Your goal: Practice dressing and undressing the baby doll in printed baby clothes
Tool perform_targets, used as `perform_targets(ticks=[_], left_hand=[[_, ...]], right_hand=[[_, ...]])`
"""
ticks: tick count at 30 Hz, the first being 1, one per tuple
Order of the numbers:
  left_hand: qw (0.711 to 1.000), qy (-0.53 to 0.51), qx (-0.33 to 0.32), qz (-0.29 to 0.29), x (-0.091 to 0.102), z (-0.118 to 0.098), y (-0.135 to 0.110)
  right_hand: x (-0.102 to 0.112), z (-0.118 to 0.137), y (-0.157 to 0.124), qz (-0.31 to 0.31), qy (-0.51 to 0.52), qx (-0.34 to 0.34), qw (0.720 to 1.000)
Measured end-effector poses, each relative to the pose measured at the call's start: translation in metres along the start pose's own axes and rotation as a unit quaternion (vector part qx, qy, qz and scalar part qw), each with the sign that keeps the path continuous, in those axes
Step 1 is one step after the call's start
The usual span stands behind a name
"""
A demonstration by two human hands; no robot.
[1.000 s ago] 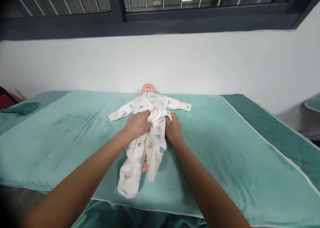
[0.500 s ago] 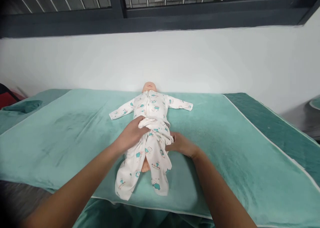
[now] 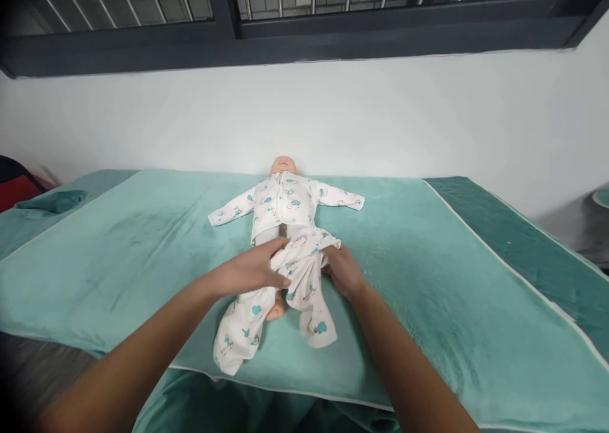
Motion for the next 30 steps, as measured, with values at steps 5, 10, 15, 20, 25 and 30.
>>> perform_targets(ticks=[5, 10, 15, 20, 25, 30], left_hand=[[0.983, 0.143, -0.023, -0.115, 0.005, 0.002, 0.035], [0.911, 0.327, -0.033, -0.247, -0.001, 0.004, 0.062], [0.927, 0.216, -0.034, -0.304, 0.007, 0.009, 0.065], [0.990, -0.084, -0.026, -0.112, 0.038, 0.018, 0.044], [0.967, -0.237, -0.033, -0.084, 0.046, 0.024, 0.030], [0.960, -0.225, -0.063, -0.151, 0.044, 0.020, 0.029]], right_hand=[[-0.008, -0.003, 0.003, -0.051, -0.052, 0.042, 0.996], [-0.013, 0.003, 0.018, -0.102, -0.200, 0.173, 0.959], [-0.014, 0.016, 0.032, -0.194, -0.280, 0.261, 0.903], [-0.019, 0.037, 0.021, -0.031, -0.222, 0.309, 0.924], [-0.062, 0.070, 0.009, 0.150, -0.319, 0.236, 0.905], [-0.086, 0.080, 0.016, 0.162, -0.319, 0.201, 0.912]])
Point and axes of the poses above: each hand's wrist, its own y-axis towards the middle knuckle, its own x-axis out of the back of the hand, z = x × y, the point moved 2 cm from there along y, towards the middle knuckle, and after that the axes turned 6 degrees about -z, right-handed, at the moved point
